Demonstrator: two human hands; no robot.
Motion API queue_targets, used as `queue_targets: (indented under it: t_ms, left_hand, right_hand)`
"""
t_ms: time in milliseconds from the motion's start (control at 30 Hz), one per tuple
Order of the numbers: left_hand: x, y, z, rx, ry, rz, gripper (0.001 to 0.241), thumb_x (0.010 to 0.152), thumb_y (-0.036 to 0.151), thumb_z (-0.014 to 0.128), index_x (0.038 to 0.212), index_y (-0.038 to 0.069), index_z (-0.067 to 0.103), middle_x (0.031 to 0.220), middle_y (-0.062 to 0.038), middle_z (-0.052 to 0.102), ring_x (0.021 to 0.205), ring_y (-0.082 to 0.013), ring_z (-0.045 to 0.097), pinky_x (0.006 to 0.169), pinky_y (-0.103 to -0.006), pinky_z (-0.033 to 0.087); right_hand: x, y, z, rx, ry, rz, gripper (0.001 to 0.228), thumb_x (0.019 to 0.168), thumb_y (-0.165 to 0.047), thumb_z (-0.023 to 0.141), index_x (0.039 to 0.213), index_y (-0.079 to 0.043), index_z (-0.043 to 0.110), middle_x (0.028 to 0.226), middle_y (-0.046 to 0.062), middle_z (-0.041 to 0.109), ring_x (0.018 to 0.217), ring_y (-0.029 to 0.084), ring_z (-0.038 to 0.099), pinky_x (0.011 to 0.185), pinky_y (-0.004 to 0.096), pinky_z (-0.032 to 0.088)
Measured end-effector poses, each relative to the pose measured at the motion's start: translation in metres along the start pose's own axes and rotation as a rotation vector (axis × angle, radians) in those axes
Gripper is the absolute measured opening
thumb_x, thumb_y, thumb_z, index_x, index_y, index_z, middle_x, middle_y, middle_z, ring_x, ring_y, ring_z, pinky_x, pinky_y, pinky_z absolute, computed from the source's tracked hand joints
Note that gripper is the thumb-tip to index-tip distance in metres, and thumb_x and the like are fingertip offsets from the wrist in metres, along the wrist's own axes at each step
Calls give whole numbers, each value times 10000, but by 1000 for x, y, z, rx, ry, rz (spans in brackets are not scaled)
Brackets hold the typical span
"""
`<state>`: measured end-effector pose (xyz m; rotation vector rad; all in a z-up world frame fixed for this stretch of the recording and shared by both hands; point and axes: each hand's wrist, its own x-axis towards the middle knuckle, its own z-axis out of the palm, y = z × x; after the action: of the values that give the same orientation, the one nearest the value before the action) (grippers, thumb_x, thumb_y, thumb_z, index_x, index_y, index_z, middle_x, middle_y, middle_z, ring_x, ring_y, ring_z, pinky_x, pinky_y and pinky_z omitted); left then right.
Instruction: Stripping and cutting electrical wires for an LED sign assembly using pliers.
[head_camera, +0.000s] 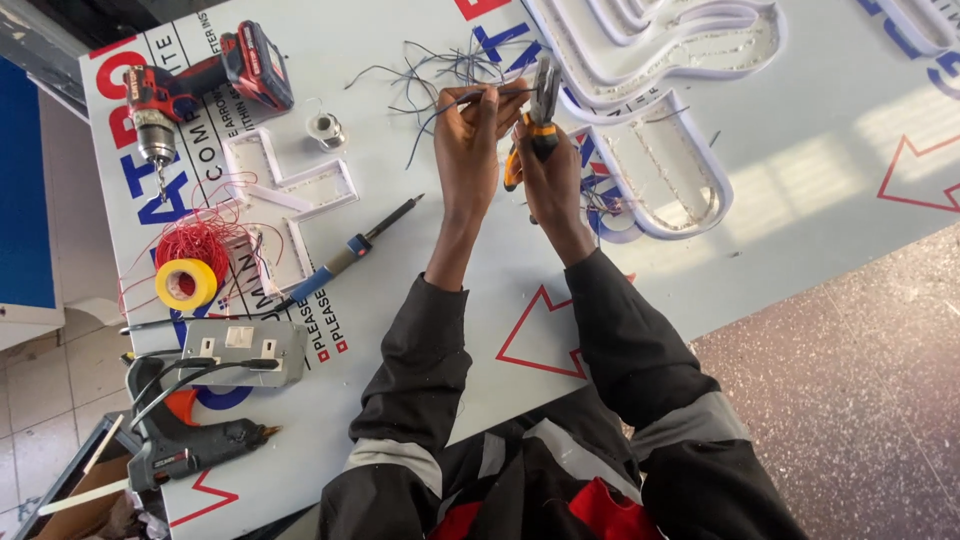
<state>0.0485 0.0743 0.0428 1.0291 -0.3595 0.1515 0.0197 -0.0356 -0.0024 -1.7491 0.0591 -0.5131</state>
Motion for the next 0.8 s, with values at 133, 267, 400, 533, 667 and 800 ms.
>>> queue_targets:
  t_ms: [133, 267, 400, 533, 667, 800]
  left_hand:
    - [-2, 6, 8, 43, 32, 24, 85, 1163, 77, 570, 1167, 15, 511, 1239, -365, 794, 1172, -440, 839, 1067, -481, 711]
    - [-3, 4, 10, 75, 42, 2, 75, 1169, 72, 549, 1167, 19, 495, 1232, -357, 795, 1171, -448, 839, 1055, -483, 719]
    - [-3, -3, 7, 98, 17, 35, 78, 1180, 83, 531, 1183, 24, 480, 1221, -339, 796, 1170, -433, 840, 1054, -474, 718]
    - [-5, 1, 13, 168, 24, 44, 81, 1185, 111, 521, 1169, 45, 476, 1226, -312, 810, 1184, -401, 844, 1061, -452, 716]
    - [-8, 4, 12, 258, 10, 88, 72, 1185, 101, 529, 1179, 44, 486, 1242, -297, 820, 1178, -390, 853, 1042, -442, 727]
    - [-5, -3, 10, 264, 25, 82, 67, 1184, 97, 529, 1181, 55, 477, 1246, -291, 819, 1183, -398, 855, 1029, -451, 736]
  right_hand:
    - [2, 1, -3, -40, 13, -37, 353, 1143, -412, 653, 976, -101, 642, 728, 28, 758, 606, 131, 705, 588, 311, 536]
    - [6, 11, -3, -109, 37, -24, 420, 1122, -499, 658, 974, -105, 653, 785, 24, 744, 686, 149, 671, 637, 358, 507]
    - [6, 9, -4, -122, 35, -20, 456, 1128, -521, 627, 962, -97, 636, 756, 36, 737, 658, 161, 684, 634, 364, 514]
    - [9, 14, -4, -152, 52, -41, 437, 1135, -488, 644, 975, -81, 638, 826, 53, 688, 722, 170, 602, 649, 386, 466]
    - [5, 14, -6, -178, 56, -99, 428, 1152, -469, 628, 982, -76, 637, 873, 73, 679, 754, 198, 600, 675, 393, 457]
    - [9, 19, -4, -199, 41, -155, 408, 1170, -429, 628, 974, -72, 600, 869, 79, 648, 731, 196, 513, 654, 402, 405]
